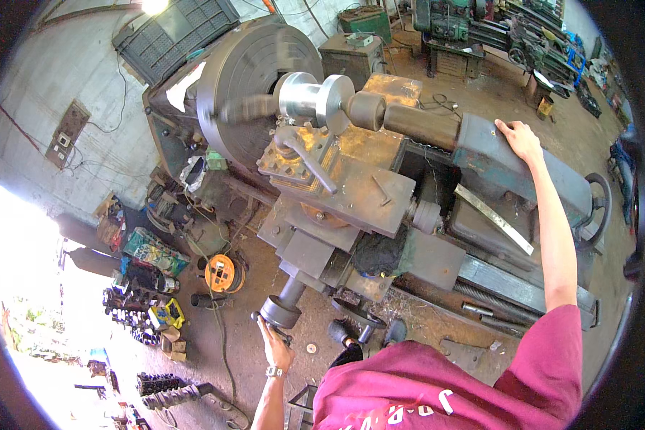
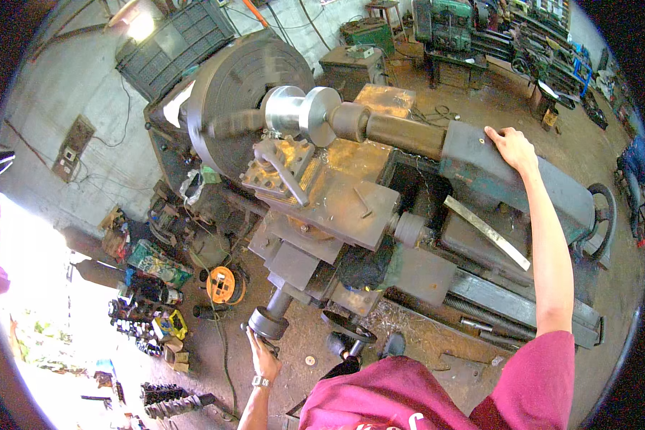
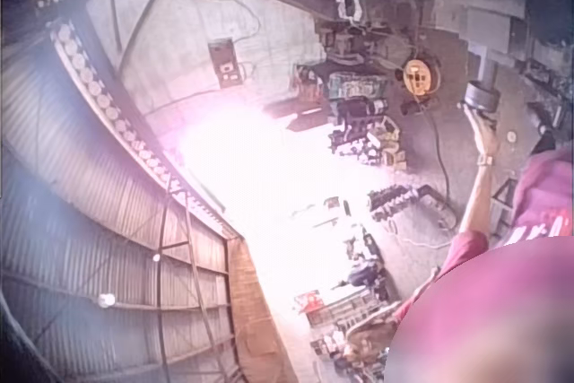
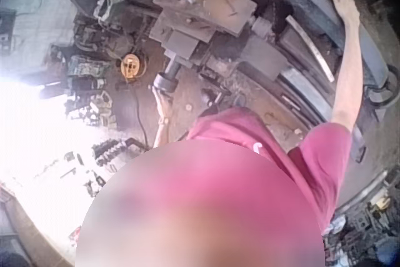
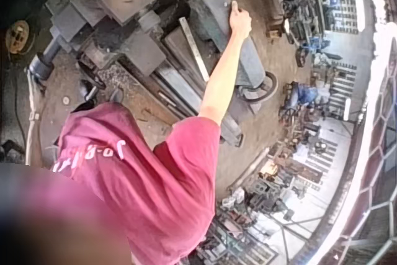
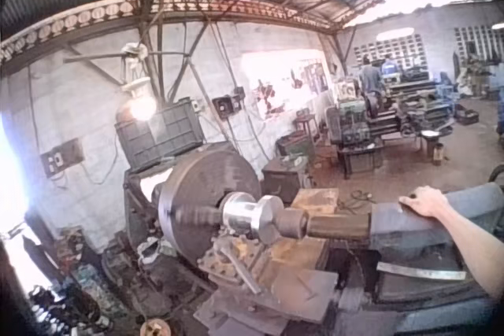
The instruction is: The person operates a metal lathe, turning a cylindrical metal workpiece. They adjust the machine's controls and levers while the workpiece rotates, producing metal shavings. The person periodically stops to clear shavings and reposition the tool.
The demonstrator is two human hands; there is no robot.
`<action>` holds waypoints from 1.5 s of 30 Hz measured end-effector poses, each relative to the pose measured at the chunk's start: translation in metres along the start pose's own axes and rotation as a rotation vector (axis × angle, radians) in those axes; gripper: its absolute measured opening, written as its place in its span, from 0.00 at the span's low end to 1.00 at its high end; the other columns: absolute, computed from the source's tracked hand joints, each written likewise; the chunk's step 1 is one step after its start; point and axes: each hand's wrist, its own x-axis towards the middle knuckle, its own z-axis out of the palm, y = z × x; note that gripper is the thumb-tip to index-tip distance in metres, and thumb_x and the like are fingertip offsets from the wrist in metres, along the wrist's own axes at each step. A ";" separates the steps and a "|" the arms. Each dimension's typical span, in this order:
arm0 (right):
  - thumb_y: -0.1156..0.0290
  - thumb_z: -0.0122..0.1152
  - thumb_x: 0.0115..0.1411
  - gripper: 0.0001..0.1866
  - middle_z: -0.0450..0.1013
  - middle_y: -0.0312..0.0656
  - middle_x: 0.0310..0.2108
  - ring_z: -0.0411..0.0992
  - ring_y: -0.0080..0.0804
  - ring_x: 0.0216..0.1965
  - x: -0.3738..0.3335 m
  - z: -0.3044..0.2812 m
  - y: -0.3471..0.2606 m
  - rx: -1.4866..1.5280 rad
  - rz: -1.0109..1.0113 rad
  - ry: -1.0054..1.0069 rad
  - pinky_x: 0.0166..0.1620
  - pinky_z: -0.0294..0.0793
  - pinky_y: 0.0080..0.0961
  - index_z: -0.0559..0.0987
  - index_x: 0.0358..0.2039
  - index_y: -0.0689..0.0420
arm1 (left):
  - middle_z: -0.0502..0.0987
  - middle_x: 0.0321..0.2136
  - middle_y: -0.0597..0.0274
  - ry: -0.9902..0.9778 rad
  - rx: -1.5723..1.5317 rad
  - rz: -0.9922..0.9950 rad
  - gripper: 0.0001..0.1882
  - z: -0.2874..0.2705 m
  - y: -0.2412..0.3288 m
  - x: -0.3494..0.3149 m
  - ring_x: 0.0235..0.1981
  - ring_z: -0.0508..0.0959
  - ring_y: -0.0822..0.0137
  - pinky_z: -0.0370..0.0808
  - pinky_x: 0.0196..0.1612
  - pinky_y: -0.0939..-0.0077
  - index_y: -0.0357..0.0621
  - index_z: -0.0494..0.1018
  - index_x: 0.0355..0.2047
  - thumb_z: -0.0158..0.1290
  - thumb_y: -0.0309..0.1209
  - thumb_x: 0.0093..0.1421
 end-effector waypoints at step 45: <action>0.35 0.47 0.61 0.35 0.78 0.55 0.44 0.75 0.53 0.49 -0.004 -0.004 -0.007 0.013 0.008 -0.022 0.53 0.72 0.43 0.83 0.44 0.55 | 0.75 0.17 0.59 -0.647 -0.152 -0.095 0.29 -0.081 -0.035 0.062 0.19 0.76 0.66 0.73 0.27 0.67 0.42 0.77 0.48 0.62 0.26 0.40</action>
